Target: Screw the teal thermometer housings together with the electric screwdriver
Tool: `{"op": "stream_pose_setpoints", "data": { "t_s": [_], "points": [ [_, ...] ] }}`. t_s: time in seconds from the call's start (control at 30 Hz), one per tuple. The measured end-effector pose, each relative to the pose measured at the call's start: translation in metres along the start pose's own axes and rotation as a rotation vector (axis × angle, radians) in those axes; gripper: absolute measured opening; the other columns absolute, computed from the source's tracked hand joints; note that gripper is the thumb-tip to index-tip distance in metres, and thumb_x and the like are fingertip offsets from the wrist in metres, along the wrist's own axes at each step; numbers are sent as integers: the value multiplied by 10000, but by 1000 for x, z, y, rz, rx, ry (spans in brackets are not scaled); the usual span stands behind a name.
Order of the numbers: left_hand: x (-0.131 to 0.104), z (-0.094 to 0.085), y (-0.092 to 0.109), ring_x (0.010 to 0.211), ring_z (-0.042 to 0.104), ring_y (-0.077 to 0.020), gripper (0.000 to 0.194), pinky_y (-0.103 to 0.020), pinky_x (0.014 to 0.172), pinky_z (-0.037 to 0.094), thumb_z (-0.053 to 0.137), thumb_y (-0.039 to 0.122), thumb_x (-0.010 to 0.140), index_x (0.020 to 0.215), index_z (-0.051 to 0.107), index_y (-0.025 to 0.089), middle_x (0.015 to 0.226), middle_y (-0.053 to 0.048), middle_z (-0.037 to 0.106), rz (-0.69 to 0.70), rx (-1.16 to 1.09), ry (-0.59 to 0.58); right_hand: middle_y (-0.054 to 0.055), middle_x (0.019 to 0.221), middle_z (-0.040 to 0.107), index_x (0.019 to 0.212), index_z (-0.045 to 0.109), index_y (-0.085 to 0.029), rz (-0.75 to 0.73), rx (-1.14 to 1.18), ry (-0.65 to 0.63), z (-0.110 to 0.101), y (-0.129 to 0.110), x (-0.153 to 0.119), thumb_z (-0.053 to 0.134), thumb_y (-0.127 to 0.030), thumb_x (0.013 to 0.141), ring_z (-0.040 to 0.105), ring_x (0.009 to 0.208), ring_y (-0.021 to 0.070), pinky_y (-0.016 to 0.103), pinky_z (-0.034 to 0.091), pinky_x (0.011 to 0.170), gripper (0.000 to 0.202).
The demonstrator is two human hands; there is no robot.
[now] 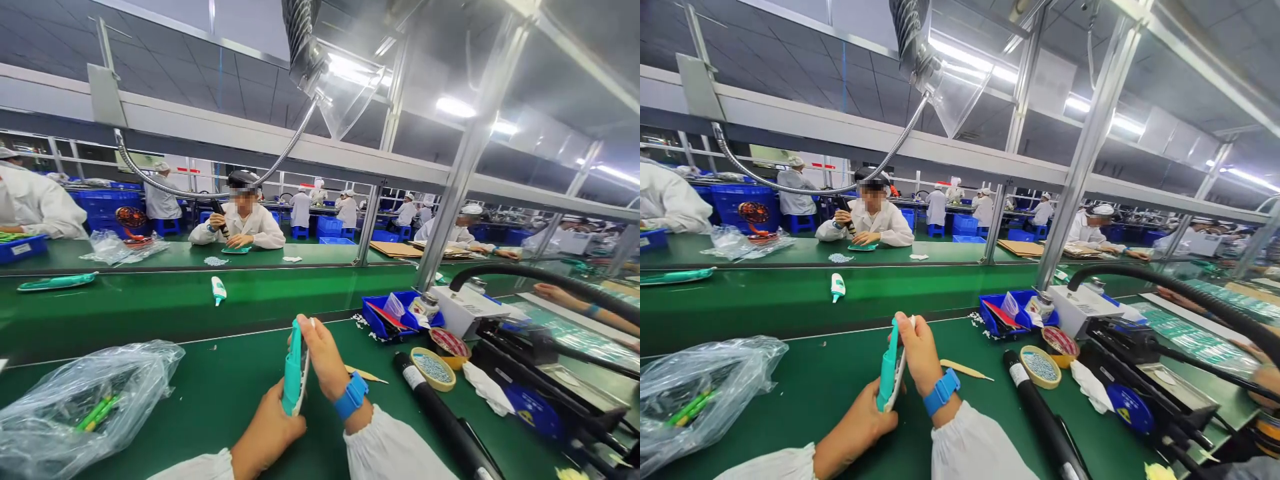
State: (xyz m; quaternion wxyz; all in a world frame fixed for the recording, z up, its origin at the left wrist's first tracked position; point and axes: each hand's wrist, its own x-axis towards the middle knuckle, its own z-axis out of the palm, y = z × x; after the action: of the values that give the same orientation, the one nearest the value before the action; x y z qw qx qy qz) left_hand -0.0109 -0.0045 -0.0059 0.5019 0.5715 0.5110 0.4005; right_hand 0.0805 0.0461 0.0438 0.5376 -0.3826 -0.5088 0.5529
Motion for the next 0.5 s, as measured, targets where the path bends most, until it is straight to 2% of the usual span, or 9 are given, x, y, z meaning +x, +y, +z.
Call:
{"op": "stream_pose_setpoints", "data": {
  "t_s": [0.17, 0.23, 0.3, 0.4, 0.5],
  "points": [
    [0, -5, 0, 529, 244, -80, 208, -226, 485, 228, 450, 66, 463, 626, 412, 189, 538, 88, 326, 20, 48, -19, -42, 577, 489, 664, 436, -188, -26, -68, 11, -1, -2, -2, 588, -675, 655, 473, 537, 109, 227, 402, 538, 510],
    [1, -12, 1, 528, 273, -87, 221, -228, 495, 250, 478, 85, 488, 687, 451, 177, 550, 84, 359, 23, 57, -30, -24, 595, 516, 639, 485, -177, -47, -132, 8, -7, -3, 0, 566, -681, 670, 487, 578, 120, 231, 401, 573, 512],
    [2, -22, 1, 547, 333, -101, 267, -233, 524, 292, 522, 121, 531, 792, 488, 165, 594, 68, 421, 29, 79, -27, -18, 575, 511, 591, 507, -168, -61, -205, 35, -17, -2, 3, 576, -664, 676, 455, 555, 112, 222, 370, 543, 508],
    [4, -41, -1, 612, 424, -131, 352, -247, 585, 342, 572, 177, 575, 920, 504, 163, 684, 36, 492, 67, 138, 53, -27, 551, 488, 574, 454, -177, -59, -264, 115, -34, 4, 8, 559, -646, 702, 369, 456, 86, 214, 303, 454, 497],
    [6, -57, -7, 628, 459, -147, 343, -252, 597, 358, 565, 202, 603, 938, 497, 172, 678, 35, 496, 113, 196, 158, -8, 656, 532, 624, 388, -196, -65, -282, 146, -43, 16, 7, 524, -636, 725, 420, 475, 96, 219, 342, 461, 472]
  ]
}}
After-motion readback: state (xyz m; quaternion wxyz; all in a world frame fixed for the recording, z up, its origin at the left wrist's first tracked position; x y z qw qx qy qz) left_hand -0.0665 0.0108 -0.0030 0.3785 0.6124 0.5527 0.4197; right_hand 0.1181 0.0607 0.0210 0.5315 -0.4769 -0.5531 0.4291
